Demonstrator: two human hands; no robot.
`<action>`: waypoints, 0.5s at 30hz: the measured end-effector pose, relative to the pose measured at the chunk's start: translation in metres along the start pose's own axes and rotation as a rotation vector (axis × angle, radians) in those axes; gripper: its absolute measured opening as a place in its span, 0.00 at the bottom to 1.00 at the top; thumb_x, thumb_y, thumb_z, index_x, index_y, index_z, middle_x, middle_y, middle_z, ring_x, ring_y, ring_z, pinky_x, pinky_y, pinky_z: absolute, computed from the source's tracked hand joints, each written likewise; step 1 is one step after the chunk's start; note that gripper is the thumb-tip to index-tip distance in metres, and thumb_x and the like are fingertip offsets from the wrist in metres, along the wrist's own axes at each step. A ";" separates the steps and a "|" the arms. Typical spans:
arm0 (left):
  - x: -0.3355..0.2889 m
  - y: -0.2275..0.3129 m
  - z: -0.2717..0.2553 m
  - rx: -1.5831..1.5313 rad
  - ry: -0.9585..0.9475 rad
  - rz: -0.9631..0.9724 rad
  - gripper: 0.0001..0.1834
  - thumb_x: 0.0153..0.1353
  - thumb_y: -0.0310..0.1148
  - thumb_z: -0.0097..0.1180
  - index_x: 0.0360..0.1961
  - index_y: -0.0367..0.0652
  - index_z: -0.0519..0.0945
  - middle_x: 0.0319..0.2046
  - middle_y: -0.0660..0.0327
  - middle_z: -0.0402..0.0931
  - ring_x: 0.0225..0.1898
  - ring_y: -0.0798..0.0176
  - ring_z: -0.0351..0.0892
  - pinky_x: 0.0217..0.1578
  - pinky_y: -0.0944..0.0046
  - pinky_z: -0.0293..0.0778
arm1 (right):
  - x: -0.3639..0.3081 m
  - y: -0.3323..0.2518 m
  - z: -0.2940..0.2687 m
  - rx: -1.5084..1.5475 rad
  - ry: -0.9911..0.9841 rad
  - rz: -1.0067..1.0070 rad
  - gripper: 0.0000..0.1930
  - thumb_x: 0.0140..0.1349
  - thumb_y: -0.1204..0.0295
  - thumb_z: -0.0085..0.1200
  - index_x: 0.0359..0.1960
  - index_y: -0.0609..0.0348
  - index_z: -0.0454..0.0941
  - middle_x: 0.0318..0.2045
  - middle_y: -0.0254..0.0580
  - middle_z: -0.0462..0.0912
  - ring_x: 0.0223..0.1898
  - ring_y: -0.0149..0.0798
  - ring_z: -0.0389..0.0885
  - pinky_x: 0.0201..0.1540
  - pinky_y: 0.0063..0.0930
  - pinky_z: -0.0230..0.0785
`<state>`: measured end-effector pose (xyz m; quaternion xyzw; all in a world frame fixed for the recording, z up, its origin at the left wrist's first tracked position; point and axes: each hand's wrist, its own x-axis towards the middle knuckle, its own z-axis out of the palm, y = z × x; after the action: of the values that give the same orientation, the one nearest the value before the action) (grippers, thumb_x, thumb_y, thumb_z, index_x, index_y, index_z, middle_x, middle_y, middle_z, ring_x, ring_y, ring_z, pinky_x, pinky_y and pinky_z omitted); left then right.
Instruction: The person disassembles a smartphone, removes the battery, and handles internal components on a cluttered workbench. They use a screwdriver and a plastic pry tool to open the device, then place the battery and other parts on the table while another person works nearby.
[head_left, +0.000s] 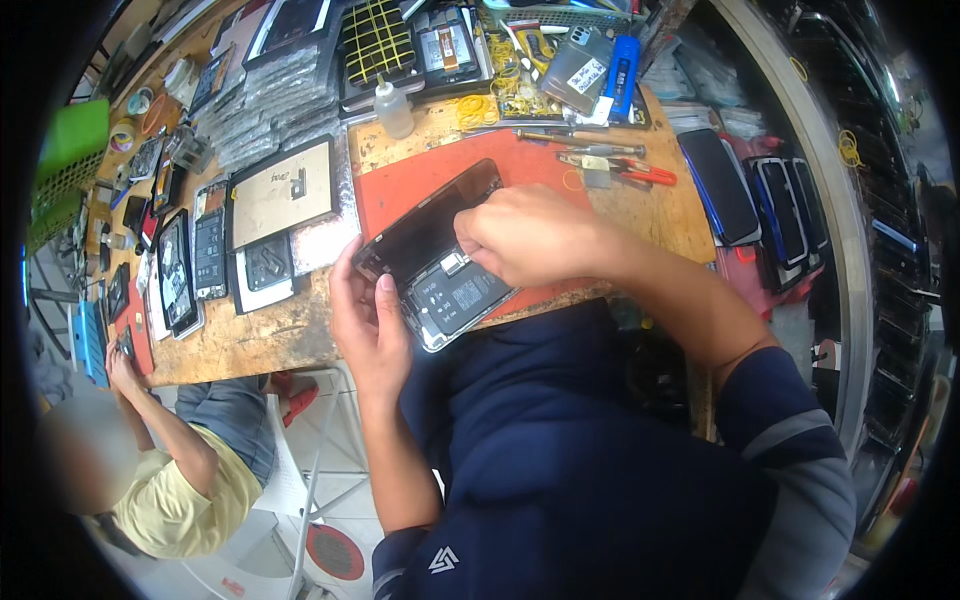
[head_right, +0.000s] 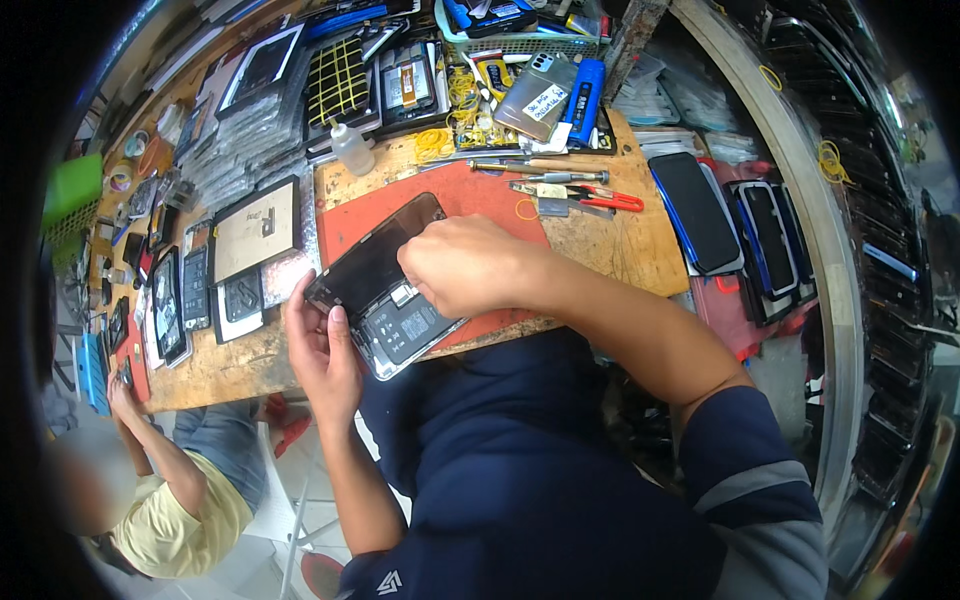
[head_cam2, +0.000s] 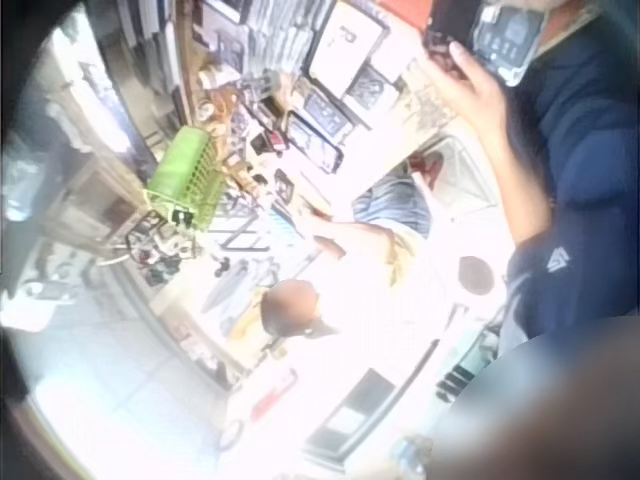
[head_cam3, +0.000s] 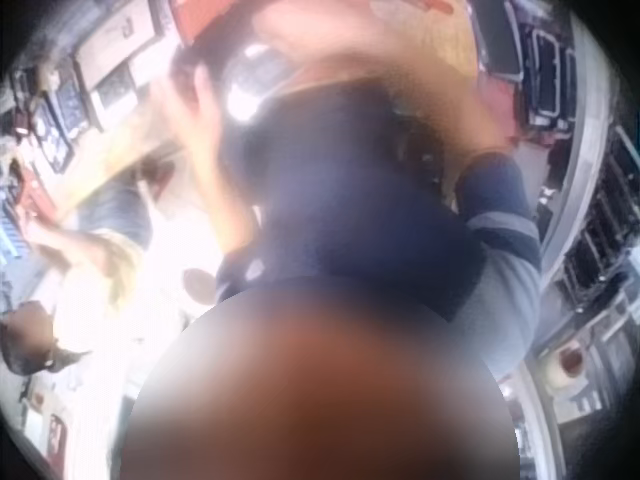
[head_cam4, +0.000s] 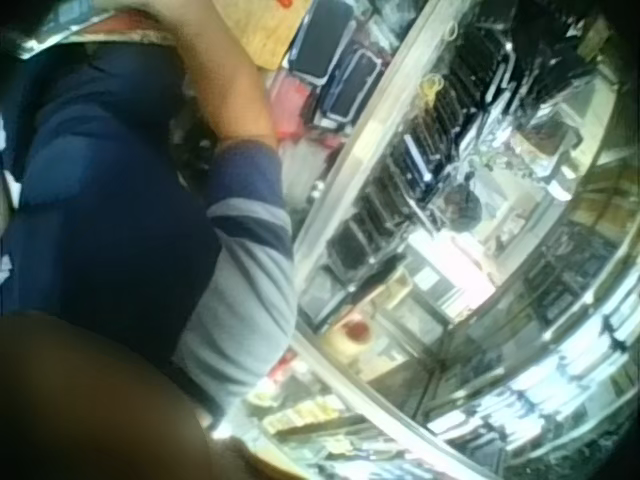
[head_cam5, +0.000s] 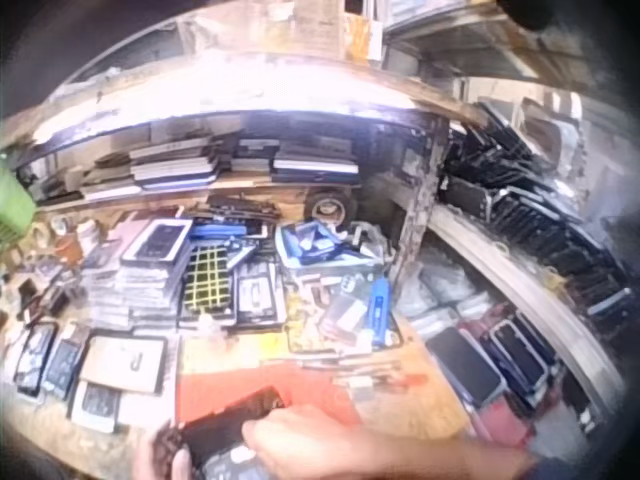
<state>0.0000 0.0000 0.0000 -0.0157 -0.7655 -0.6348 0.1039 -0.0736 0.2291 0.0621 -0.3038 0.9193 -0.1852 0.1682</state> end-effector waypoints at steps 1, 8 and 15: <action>0.001 0.000 -0.001 0.008 0.000 0.005 0.27 0.78 0.21 0.52 0.76 0.37 0.67 0.48 0.60 0.78 0.46 0.72 0.75 0.50 0.70 0.73 | 0.002 0.001 0.002 0.012 0.009 -0.002 0.09 0.66 0.71 0.63 0.46 0.58 0.86 0.35 0.56 0.89 0.42 0.60 0.89 0.46 0.56 0.77; -0.002 0.001 -0.001 0.084 -0.012 -0.010 0.26 0.78 0.20 0.50 0.75 0.35 0.67 0.46 0.61 0.77 0.46 0.72 0.76 0.50 0.69 0.73 | -0.041 -0.012 0.020 0.815 0.121 0.208 0.24 0.66 0.75 0.59 0.62 0.77 0.78 0.24 0.45 0.83 0.25 0.35 0.83 0.31 0.37 0.75; -0.004 0.001 0.000 0.023 -0.004 0.038 0.26 0.79 0.22 0.50 0.75 0.35 0.67 0.47 0.60 0.77 0.46 0.70 0.76 0.50 0.69 0.74 | -0.051 -0.034 0.027 1.121 0.026 0.279 0.37 0.68 0.75 0.59 0.76 0.82 0.61 0.23 0.34 0.78 0.24 0.24 0.73 0.28 0.27 0.69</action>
<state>0.0043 0.0007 -0.0001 -0.0303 -0.7725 -0.6239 0.1144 -0.0072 0.2288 0.0638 -0.0418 0.7142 -0.6236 0.3150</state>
